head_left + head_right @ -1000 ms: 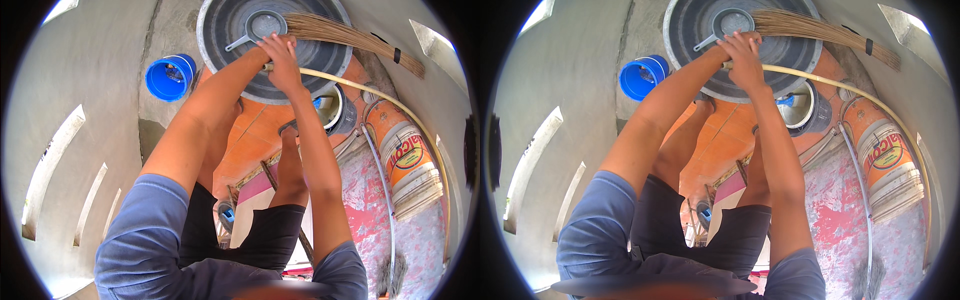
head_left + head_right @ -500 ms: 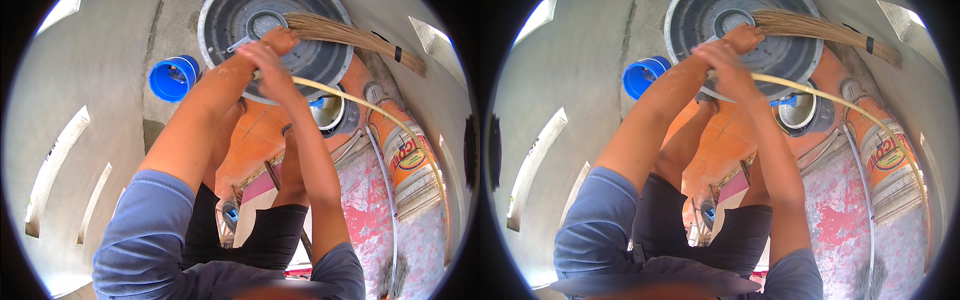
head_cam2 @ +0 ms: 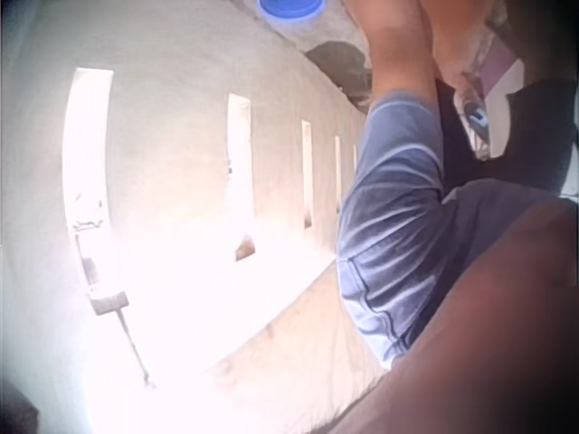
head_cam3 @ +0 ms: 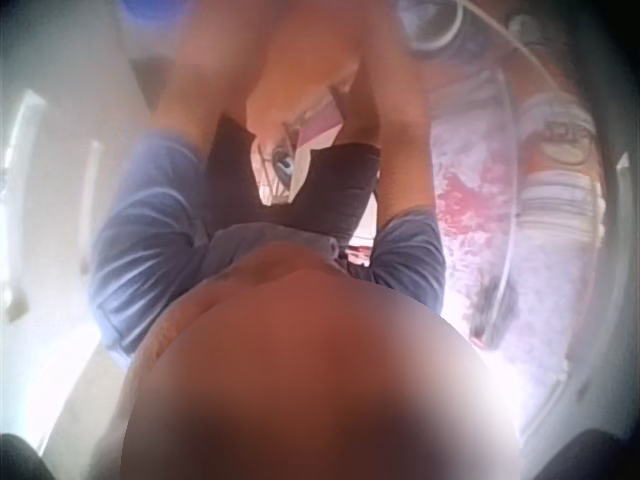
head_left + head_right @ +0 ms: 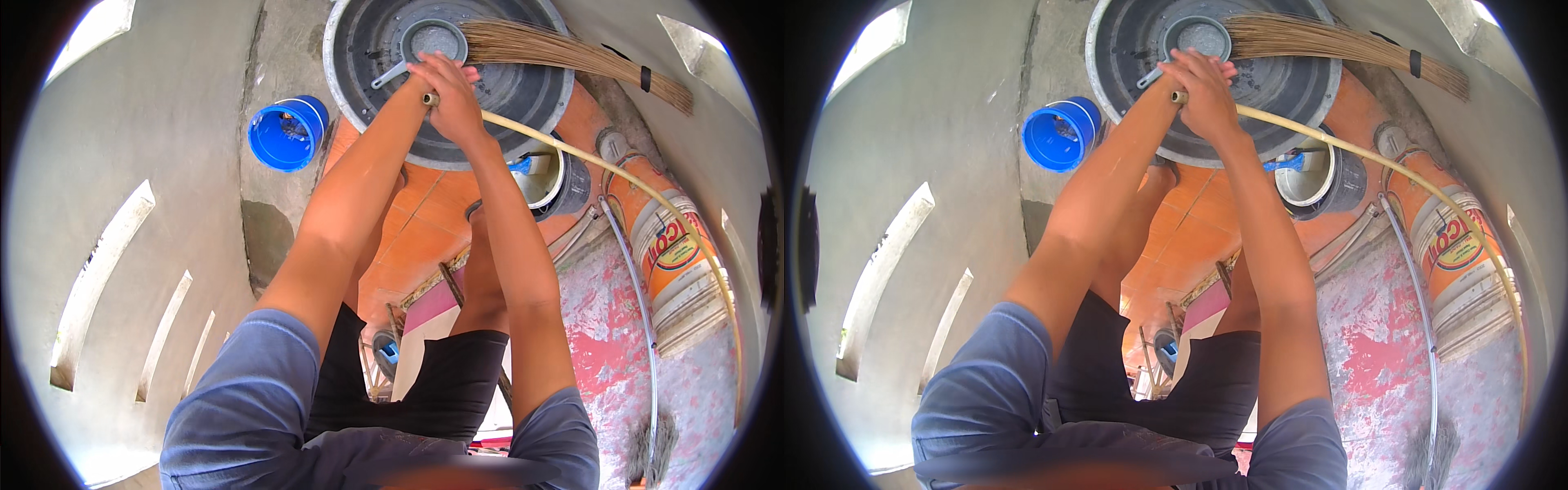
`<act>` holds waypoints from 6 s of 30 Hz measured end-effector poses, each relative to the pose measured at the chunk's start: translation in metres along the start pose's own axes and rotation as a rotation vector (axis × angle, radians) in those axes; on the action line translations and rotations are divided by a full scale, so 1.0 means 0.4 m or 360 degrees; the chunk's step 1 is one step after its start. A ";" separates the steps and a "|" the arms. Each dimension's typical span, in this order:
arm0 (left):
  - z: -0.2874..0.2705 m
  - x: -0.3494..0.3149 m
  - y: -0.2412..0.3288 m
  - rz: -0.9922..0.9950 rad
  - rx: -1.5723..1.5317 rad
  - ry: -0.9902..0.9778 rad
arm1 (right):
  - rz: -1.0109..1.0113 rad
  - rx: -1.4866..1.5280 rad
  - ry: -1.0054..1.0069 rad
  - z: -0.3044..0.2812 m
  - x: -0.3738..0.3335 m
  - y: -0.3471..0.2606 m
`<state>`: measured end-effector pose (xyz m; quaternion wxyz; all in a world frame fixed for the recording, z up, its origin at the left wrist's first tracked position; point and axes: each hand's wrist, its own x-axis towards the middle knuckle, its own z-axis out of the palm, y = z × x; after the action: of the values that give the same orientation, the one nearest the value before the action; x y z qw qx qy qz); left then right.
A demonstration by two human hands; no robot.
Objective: The person scrubs a sanding block against a wall, then carries a blue bucket to a water source, rinses the sanding block, and carries it away. The person handles a sanding block, a blue bucket, and a water hose.
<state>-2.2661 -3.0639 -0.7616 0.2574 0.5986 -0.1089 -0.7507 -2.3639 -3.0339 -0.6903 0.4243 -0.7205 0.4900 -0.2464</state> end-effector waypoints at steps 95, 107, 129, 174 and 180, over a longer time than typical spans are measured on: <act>-0.108 -0.044 -0.027 0.0391 -0.0668 0.0148 | 0.0988 0.0517 -0.0322 0.031 -0.054 0.056; -0.052 0.059 -0.068 0.0345 -0.0300 -0.0051 | 0.0990 0.0528 -0.0348 -0.055 -0.070 -0.022; 0.039 -0.154 -0.125 -0.0038 -0.0635 0.0032 | 0.1330 0.0340 -0.0056 -0.042 -0.057 0.022; 0.109 -0.263 -0.023 0.0108 -0.0448 0.0694 | -0.0011 -0.0838 0.3420 -1.888 -0.740 -0.439; 0.137 -0.265 -0.008 0.0148 -0.0418 0.0729 | 0.0800 -0.1189 0.3475 -2.365 -0.918 -0.368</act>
<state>-2.3031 -3.0142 -0.6596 0.3850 0.7087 0.0232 -0.5908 -3.1664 -3.0242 -0.0521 -0.4198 -0.0909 0.7630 -0.4830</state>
